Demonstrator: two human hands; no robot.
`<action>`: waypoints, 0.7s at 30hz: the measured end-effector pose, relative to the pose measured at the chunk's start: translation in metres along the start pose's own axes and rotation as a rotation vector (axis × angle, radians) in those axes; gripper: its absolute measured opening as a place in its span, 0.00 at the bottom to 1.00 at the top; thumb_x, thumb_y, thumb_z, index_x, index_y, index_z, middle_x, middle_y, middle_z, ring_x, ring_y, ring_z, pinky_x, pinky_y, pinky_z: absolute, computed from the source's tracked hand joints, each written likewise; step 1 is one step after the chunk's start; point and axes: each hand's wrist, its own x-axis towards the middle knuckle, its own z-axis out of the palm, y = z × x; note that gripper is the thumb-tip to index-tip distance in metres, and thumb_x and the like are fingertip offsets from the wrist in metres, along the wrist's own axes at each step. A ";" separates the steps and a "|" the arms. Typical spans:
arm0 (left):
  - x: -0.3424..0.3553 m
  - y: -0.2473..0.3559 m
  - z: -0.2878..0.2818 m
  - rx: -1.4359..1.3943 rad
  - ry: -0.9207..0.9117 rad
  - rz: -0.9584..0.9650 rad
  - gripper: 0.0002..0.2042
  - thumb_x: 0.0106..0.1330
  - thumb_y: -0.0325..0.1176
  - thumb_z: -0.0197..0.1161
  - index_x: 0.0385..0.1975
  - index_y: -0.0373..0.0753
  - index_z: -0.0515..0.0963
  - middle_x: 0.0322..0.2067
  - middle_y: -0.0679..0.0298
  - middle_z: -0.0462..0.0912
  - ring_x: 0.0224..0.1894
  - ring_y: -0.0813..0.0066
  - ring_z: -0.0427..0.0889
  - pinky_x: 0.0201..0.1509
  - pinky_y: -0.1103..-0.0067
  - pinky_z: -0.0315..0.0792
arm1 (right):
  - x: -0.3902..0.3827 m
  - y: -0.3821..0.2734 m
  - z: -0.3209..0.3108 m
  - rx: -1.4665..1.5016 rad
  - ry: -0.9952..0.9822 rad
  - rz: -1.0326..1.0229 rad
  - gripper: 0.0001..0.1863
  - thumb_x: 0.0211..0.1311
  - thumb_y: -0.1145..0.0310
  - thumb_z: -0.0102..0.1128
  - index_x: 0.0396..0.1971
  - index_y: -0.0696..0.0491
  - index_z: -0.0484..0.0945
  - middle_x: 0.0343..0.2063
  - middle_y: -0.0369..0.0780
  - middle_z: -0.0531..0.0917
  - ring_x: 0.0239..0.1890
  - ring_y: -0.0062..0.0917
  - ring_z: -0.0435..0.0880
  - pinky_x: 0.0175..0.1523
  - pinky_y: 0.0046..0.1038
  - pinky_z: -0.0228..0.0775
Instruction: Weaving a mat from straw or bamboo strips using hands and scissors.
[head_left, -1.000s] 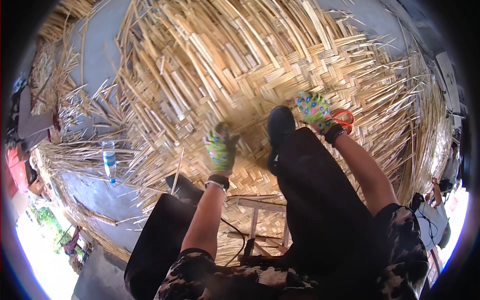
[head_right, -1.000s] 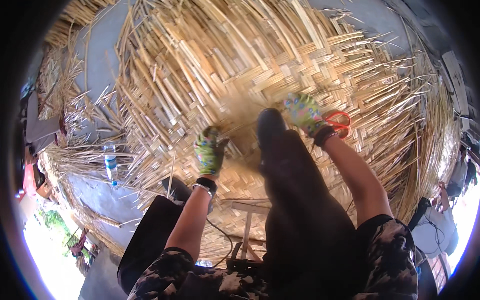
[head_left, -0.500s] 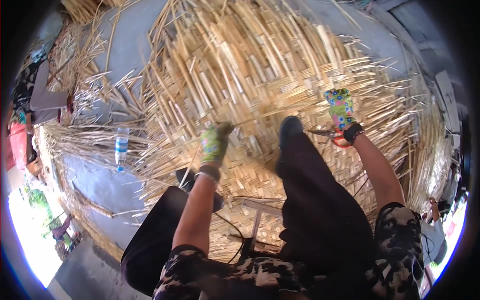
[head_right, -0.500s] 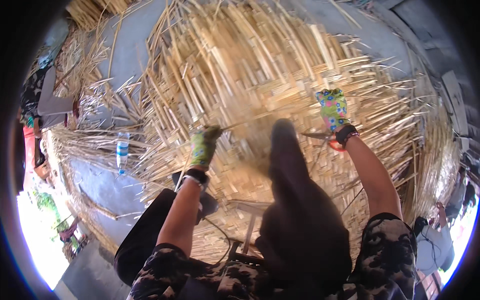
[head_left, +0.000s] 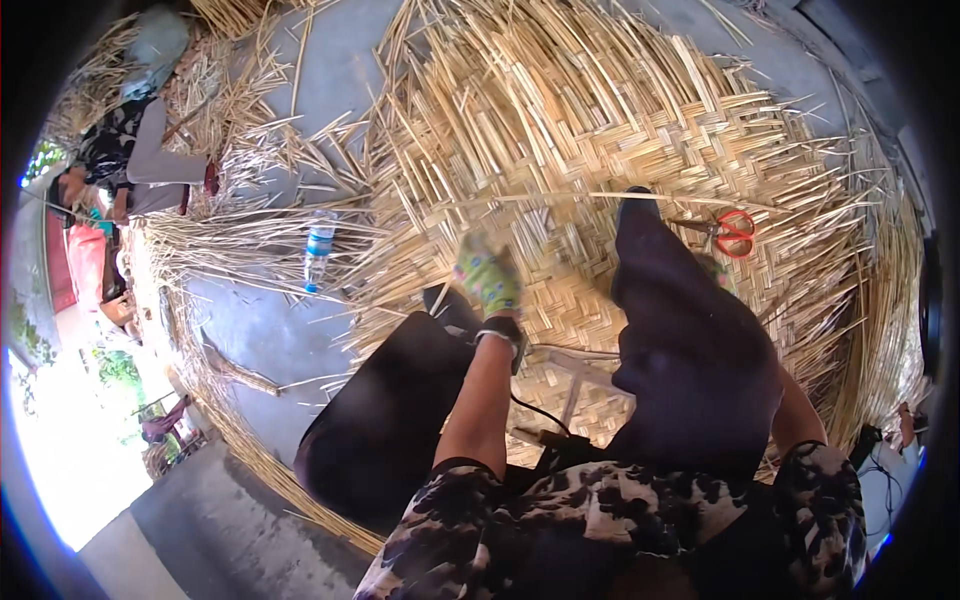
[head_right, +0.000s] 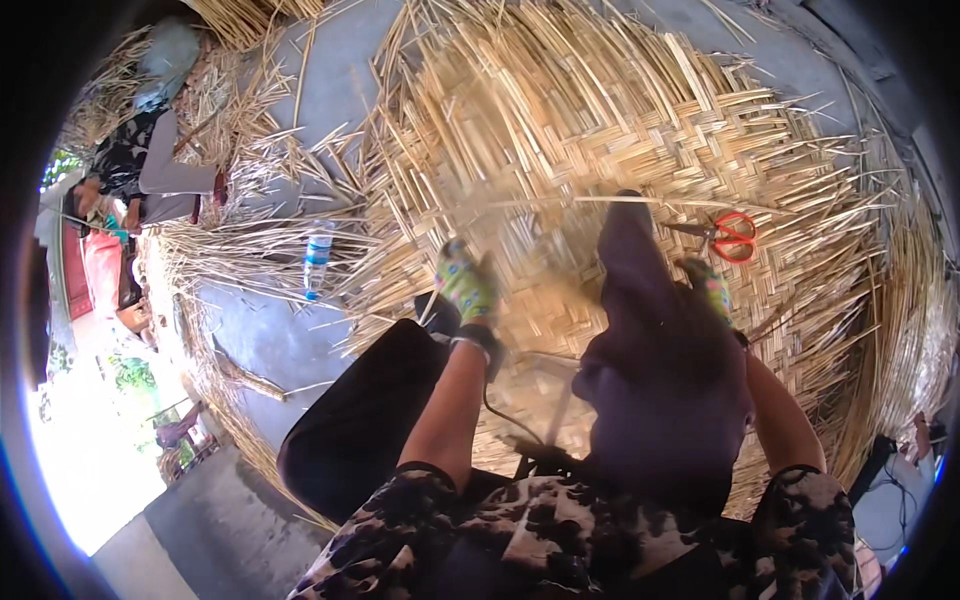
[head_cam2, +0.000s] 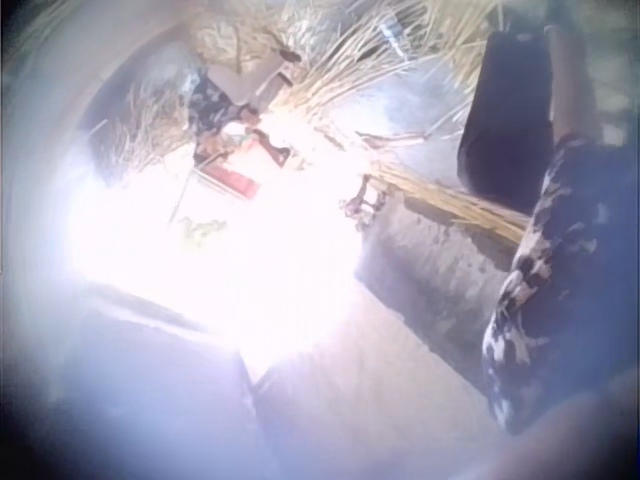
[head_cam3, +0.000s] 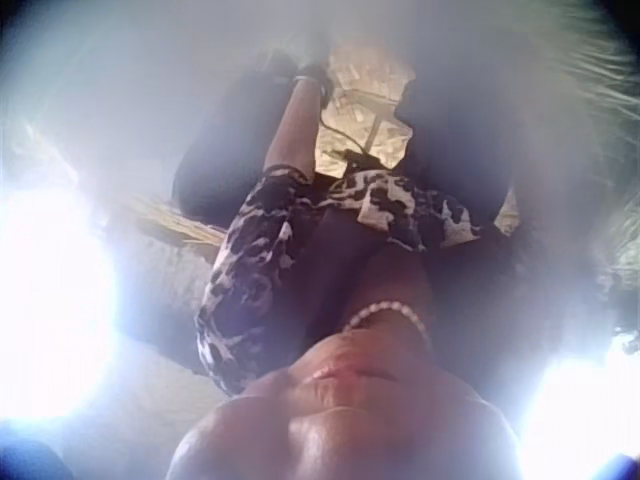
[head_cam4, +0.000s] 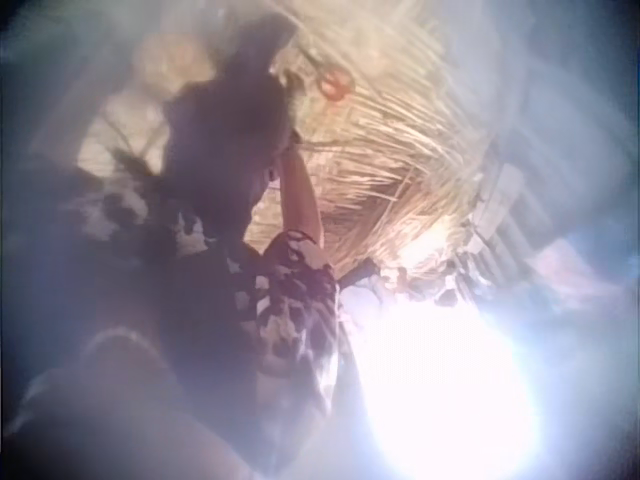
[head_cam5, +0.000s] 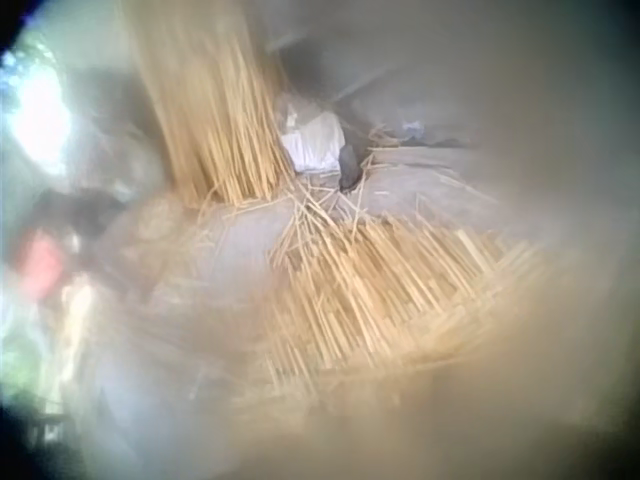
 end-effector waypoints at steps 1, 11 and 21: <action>-0.005 -0.007 0.006 0.009 -0.005 -0.124 0.29 0.47 0.38 0.63 0.51 0.42 0.63 0.52 0.62 0.64 0.56 0.66 0.60 0.56 0.67 0.51 | -0.009 0.008 -0.015 -0.032 -0.030 0.030 0.14 0.52 0.71 0.49 0.41 0.53 0.72 0.42 0.43 0.74 0.46 0.35 0.70 0.49 0.33 0.61; 0.024 -0.029 -0.023 -0.251 0.056 0.347 0.08 0.51 0.30 0.52 0.29 0.43 0.76 0.27 0.57 0.76 0.33 0.60 0.75 0.34 0.69 0.67 | -0.026 0.002 -0.041 0.101 -0.165 0.152 0.12 0.53 0.71 0.49 0.39 0.54 0.73 0.38 0.43 0.76 0.43 0.35 0.73 0.46 0.30 0.64; 0.003 0.158 -0.152 0.112 0.343 0.850 0.13 0.54 0.30 0.49 0.40 0.46 0.73 0.31 0.64 0.72 0.37 0.67 0.70 0.44 0.70 0.59 | 0.079 -0.124 -0.170 0.303 0.052 -0.403 0.11 0.54 0.67 0.50 0.36 0.54 0.76 0.32 0.42 0.79 0.35 0.30 0.77 0.40 0.26 0.68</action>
